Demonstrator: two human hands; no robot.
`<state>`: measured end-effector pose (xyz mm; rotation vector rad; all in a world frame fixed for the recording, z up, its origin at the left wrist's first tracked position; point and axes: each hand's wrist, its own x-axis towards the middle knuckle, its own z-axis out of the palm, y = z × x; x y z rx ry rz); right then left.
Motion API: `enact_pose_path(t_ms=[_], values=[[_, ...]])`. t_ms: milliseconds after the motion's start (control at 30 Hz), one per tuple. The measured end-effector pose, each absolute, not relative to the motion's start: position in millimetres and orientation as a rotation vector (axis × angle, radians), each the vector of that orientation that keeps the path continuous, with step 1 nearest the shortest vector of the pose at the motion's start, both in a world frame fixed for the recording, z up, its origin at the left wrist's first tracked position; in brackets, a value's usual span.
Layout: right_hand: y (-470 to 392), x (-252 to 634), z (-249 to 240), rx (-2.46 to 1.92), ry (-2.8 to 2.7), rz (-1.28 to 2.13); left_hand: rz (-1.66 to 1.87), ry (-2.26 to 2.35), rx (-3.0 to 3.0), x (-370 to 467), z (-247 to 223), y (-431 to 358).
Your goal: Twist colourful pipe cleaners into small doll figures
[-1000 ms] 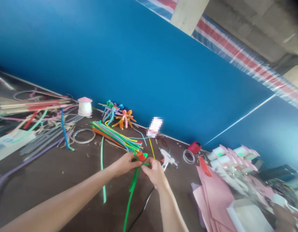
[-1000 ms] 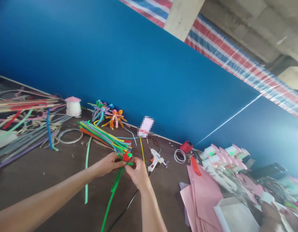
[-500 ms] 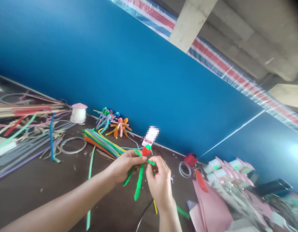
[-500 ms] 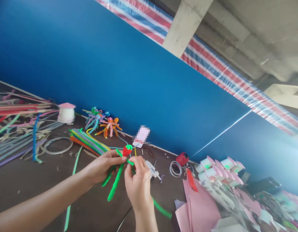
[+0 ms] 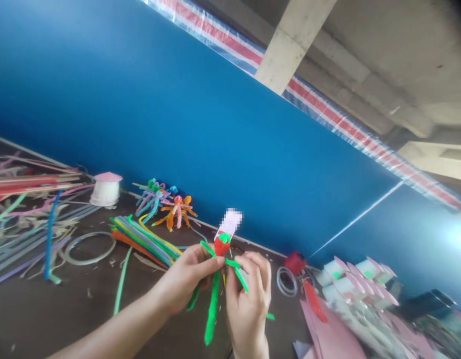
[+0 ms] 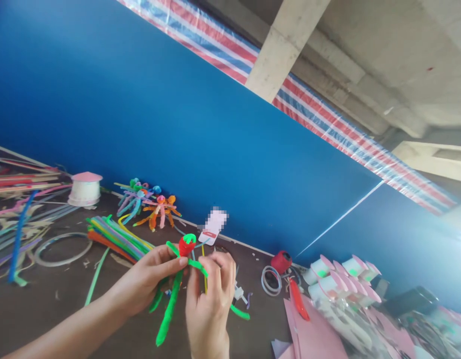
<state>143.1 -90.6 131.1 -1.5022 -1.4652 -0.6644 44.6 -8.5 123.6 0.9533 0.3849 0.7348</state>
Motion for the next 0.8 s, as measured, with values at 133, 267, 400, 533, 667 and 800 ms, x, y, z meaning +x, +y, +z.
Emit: enact_pose_path(t_ms=[133, 267, 400, 533, 667, 800], values=[[-90, 136, 123, -1.576, -1.324, -0.542, 0.806, 0.43, 0.967, 49, 115, -4], [-88, 143, 114, -1.64, -1.215, -0.044, 0.813, 0.429, 0.989, 55, 107, 0], [-82, 157, 100, -1.533, -1.015, 0.426, 0.868, 0.427, 1.119, 63, 93, 3], [-78, 166, 79, -1.398, -0.783, 0.732, 0.799, 0.439, 1.231, 66, 73, 4], [-82, 162, 71, -1.308, -0.727, 0.833, 0.831, 0.387, 1.242, 62, 60, 0], [-91, 149, 75, -1.208, -0.786, 0.728, 0.887, 0.354, 1.19, 54, 59, -13]])
